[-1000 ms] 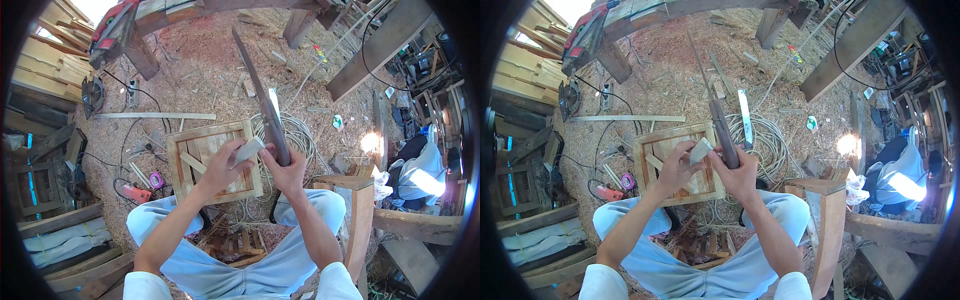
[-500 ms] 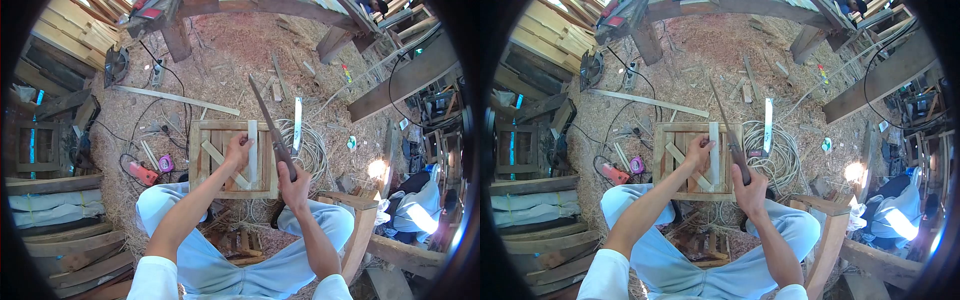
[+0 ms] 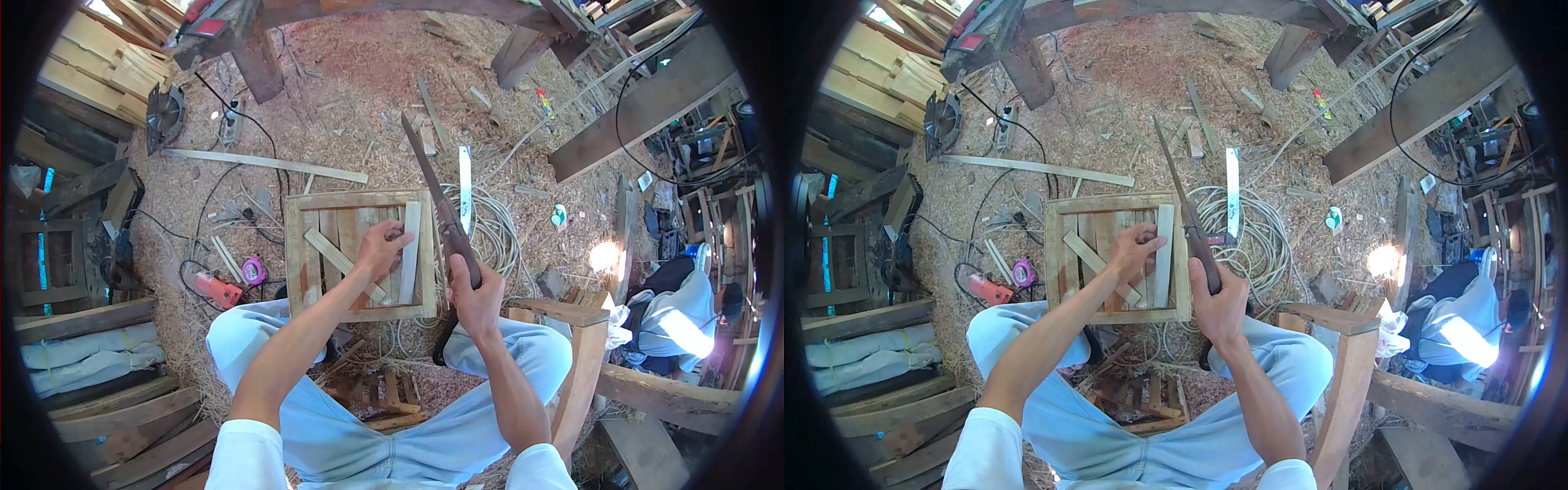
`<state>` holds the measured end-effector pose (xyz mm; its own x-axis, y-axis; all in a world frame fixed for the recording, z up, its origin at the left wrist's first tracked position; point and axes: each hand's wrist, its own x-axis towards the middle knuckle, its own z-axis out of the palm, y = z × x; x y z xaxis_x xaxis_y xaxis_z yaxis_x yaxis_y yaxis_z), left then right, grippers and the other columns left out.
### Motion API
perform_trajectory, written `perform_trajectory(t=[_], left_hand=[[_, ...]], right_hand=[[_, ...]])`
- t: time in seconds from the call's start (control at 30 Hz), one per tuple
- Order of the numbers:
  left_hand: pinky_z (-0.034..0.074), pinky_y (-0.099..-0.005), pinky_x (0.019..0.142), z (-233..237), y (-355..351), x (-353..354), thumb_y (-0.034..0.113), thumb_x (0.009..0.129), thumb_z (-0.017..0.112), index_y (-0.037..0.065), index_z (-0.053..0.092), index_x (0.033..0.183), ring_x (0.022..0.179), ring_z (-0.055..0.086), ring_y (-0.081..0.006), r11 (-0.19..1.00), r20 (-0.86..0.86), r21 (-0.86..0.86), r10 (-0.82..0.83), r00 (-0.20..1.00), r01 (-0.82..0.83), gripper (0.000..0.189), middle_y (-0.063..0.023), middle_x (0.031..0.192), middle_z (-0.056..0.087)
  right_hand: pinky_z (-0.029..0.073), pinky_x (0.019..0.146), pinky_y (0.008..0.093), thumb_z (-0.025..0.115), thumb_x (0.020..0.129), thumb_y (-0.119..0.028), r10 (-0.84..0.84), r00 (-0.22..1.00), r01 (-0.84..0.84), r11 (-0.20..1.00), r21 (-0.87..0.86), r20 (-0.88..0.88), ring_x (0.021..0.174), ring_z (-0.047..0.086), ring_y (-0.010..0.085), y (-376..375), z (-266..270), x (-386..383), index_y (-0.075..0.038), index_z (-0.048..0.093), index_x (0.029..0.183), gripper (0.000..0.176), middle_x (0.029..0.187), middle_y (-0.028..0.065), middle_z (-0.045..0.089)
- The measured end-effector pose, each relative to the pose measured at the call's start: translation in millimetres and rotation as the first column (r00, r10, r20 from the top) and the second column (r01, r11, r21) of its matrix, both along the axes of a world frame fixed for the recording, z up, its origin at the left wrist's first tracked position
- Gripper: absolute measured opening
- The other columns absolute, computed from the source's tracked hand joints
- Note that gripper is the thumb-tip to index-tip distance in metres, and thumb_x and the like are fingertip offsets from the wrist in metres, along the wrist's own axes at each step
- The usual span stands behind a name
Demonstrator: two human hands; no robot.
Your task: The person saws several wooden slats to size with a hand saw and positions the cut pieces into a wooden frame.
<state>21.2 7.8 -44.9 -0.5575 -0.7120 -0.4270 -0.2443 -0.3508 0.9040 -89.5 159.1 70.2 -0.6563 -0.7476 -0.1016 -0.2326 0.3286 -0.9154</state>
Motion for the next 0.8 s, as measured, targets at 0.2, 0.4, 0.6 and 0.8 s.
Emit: perform_trajectory(t=[0.2, 0.4, 0.6, 0.8], left_hand=[[0.05, -0.0265, 0.061, 8.0, -40.4, -13.5, 0.016, 0.086, 0.071, 0.001, 0.067, 0.112, 0.069, 0.06, -0.0095, 0.972, -0.06, -0.166, 0.158, 0.986, -0.166, 0.03, -0.0052, 0.084, 0.068], [0.051, -0.0266, 0.064, 17.9, -60.5, -21.8, 0.014, 0.086, 0.071, -0.001, 0.067, 0.106, 0.074, 0.063, -0.0105, 0.924, -0.258, -0.31, 0.145, 0.955, -0.224, 0.026, -0.0081, 0.085, 0.069], [0.052, -0.0326, 0.071, 29.0, -82.5, -3.2, 0.011, 0.084, 0.071, 0.003, 0.066, 0.107, 0.08, 0.065, -0.0169, 0.845, -0.056, -0.52, 0.115, 0.992, -0.128, 0.025, -0.0081, 0.091, 0.069], [0.039, -0.048, 0.096, 22.9, -61.1, -2.6, 0.026, 0.078, 0.076, 0.005, 0.065, 0.111, 0.111, 0.057, -0.0259, 0.601, 0.4, -0.746, 0.058, 0.915, 0.288, 0.041, -0.0127, 0.114, 0.064]], right_hand=[[0.036, 0.044, 0.0283, 0.061, 0.095, -0.035, -0.045, 0.997, 0.046, 0.999, -0.023, 0.062, 0.044, 0.047, 0.0081, 2.8, 10.7, -2.0, 0.001, 0.059, 0.067, 0.046, 0.048, 0.0016, 0.049], [0.035, 0.044, 0.0279, 0.061, 0.094, -0.036, -0.045, 0.994, 0.05, 0.998, -0.05, 0.1, 0.044, 0.046, 0.0073, 4.8, 10.4, -2.2, 0.0, 0.058, 0.066, 0.046, 0.047, 0.0006, 0.048], [0.035, 0.044, 0.0281, 0.061, 0.094, -0.036, -0.033, 0.995, 0.036, 0.999, -0.027, 0.094, 0.045, 0.046, 0.0072, 4.6, 6.4, -4.5, 0.001, 0.059, 0.066, 0.046, 0.048, 0.0009, 0.049], [0.037, 0.044, 0.0287, 0.061, 0.094, -0.038, -0.004, 0.999, 0.004, 1.0, -0.004, 0.047, 0.044, 0.048, 0.0079, -2.3, 3.9, 5.2, 0.001, 0.057, 0.065, 0.048, 0.047, 0.0017, 0.049]])
